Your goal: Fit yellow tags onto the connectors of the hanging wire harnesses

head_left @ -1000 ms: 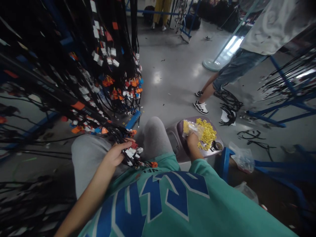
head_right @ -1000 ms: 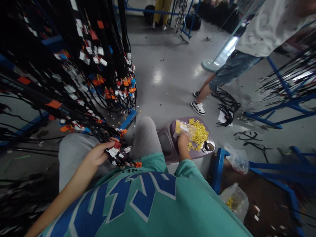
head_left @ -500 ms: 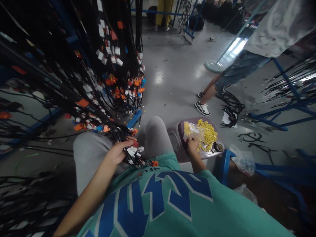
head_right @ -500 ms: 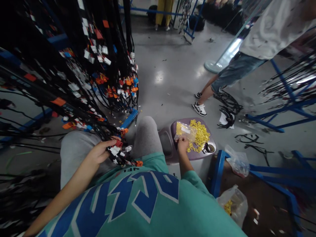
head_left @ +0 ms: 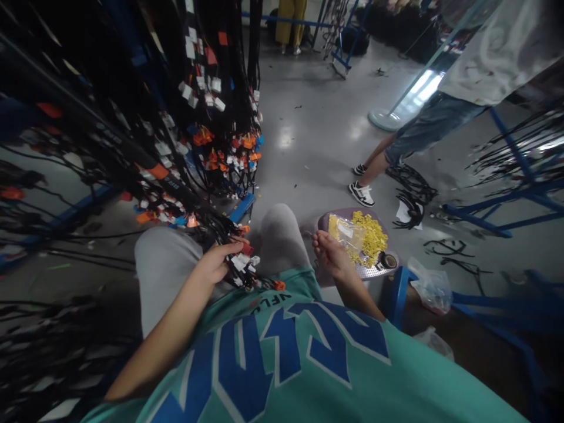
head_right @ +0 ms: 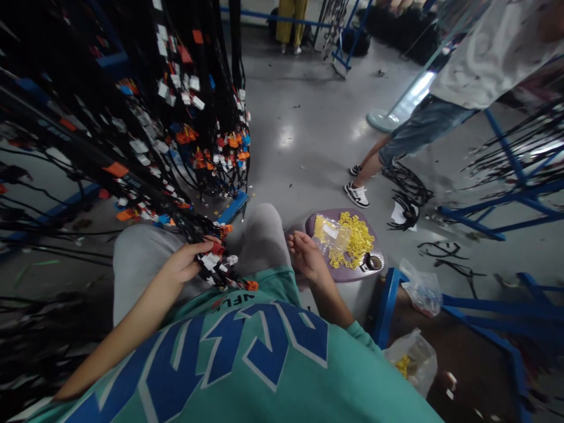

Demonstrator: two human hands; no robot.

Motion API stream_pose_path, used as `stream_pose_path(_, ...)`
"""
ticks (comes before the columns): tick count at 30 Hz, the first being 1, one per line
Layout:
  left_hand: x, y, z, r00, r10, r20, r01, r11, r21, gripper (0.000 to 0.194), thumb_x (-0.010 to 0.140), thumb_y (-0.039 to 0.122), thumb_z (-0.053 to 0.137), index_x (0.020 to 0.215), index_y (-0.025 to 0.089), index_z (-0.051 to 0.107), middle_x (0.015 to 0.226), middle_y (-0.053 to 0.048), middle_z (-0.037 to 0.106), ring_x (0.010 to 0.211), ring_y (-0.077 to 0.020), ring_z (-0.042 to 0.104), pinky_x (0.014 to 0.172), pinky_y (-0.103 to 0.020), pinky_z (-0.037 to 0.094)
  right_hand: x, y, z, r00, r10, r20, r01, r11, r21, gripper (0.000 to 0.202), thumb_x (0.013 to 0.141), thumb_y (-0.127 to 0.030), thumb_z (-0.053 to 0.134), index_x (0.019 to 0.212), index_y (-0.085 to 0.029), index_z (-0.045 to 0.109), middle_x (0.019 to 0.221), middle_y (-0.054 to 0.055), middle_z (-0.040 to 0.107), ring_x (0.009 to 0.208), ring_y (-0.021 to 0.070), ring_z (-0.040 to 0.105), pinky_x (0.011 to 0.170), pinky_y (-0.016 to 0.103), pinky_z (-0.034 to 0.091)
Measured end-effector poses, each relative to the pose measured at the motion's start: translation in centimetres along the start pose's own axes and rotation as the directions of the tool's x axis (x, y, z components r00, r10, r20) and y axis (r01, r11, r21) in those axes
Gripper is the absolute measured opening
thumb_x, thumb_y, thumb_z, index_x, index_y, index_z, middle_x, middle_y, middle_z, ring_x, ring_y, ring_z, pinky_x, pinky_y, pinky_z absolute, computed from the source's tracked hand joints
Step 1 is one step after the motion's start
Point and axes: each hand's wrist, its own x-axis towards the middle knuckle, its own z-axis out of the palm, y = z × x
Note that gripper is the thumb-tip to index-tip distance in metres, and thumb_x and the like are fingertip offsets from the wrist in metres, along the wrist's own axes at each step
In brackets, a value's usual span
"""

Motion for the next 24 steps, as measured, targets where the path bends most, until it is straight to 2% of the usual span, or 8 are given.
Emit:
stream_pose_path(3, 0.3, -0.7, -0.3, 0.995, -0.08, 0.053, 0.084, 0.992, -0.091, 0.012, 0.052, 0.011, 0.07, 0.064, 0.014, 0.067, 0.058, -0.001, 0.066, 0.052, -0.0133, 0.058, 0.051, -0.024, 0.049, -1.6, -0.6, 3.2, 0.975, 0.011, 0.22, -0.005, 1.0, -0.025, 0.027, 0.059, -0.029, 0.079, 0.08, -0.02, 0.063, 0.075, 0.0, 0.067, 0.061, 0.009, 0.061, 0.051, 0.017, 0.051)
stream_pose_path(5, 0.2, -1.0, -0.4, 0.987, -0.11, 0.12, 0.129, 0.979, -0.159, 0.017, 0.051, 0.011, 0.072, 0.067, 0.012, 0.066, 0.061, -0.002, 0.067, 0.052, -0.0138, 0.059, 0.051, -0.024, 0.049, -2.5, -0.6, 5.1, 0.953, 0.039, 0.3, -0.019, 0.997, -0.069, 0.029, 0.056, -0.032, 0.081, 0.078, -0.019, 0.066, 0.074, 0.0, 0.068, 0.059, 0.0082, 0.062, 0.052, 0.016, 0.052)
stream_pose_path(8, 0.1, -1.4, -0.6, 0.964, -0.137, 0.227, 0.188, 0.957, -0.223, 0.019, 0.052, 0.011, 0.074, 0.069, 0.01, 0.065, 0.06, -0.002, 0.067, 0.05, -0.014, 0.06, 0.05, -0.025, 0.048, -3.8, -0.3, 7.6, 0.932, 0.031, 0.362, 0.019, 0.991, -0.132, 0.025, 0.057, -0.032, 0.081, 0.073, -0.018, 0.068, 0.071, 0.001, 0.07, 0.055, 0.0081, 0.062, 0.052, 0.017, 0.052)
stream_pose_path(12, 0.1, -1.9, -0.9, 0.945, -0.143, 0.295, 0.228, 0.934, -0.276, 0.018, 0.057, 0.012, 0.073, 0.072, 0.009, 0.065, 0.064, -0.004, 0.068, 0.047, -0.0142, 0.06, 0.049, -0.025, 0.047, -5.0, 0.2, 10.2, 0.911, -0.082, 0.404, 0.175, 0.964, -0.199, 0.019, 0.061, -0.031, 0.078, 0.07, -0.018, 0.068, 0.068, 0.0, 0.07, 0.055, 0.0101, 0.064, 0.053, 0.021, 0.054)
stream_pose_path(15, 0.1, -2.2, -0.9, 0.946, -0.145, 0.29, 0.233, 0.926, -0.296, 0.019, 0.057, 0.011, 0.074, 0.073, 0.009, 0.065, 0.065, -0.004, 0.068, 0.047, -0.015, 0.06, 0.045, -0.025, 0.045, -5.7, 0.5, 11.4, 0.889, -0.159, 0.429, 0.297, 0.914, -0.278, 0.015, 0.066, -0.03, 0.074, 0.073, -0.018, 0.067, 0.065, -0.001, 0.069, 0.056, 0.0112, 0.064, 0.055, 0.024, 0.055)
stream_pose_path(18, -0.2, -2.3, -0.7, 0.961, -0.102, 0.256, 0.184, 0.929, -0.321, 0.019, 0.057, 0.01, 0.074, 0.074, 0.008, 0.065, 0.064, -0.004, 0.067, 0.048, -0.0147, 0.06, 0.047, -0.024, 0.045, -6.1, 0.7, 11.9, 0.869, -0.216, 0.444, 0.391, 0.851, -0.352, 0.014, 0.071, -0.03, 0.07, 0.077, -0.018, 0.066, 0.062, -0.001, 0.068, 0.055, 0.0118, 0.063, 0.054, 0.025, 0.055)
stream_pose_path(24, -0.5, -2.0, -0.1, 0.972, -0.086, 0.218, 0.159, 0.926, -0.343, 0.019, 0.056, 0.009, 0.075, 0.072, 0.01, 0.065, 0.06, -0.001, 0.066, 0.044, -0.0113, 0.057, 0.047, -0.022, 0.045, -6.5, 0.8, 12.1, 0.848, -0.308, 0.431, 0.502, 0.728, -0.467, 0.008, 0.075, -0.026, 0.062, 0.074, -0.018, 0.062, 0.06, -0.002, 0.064, 0.051, 0.0097, 0.058, 0.051, 0.023, 0.049)
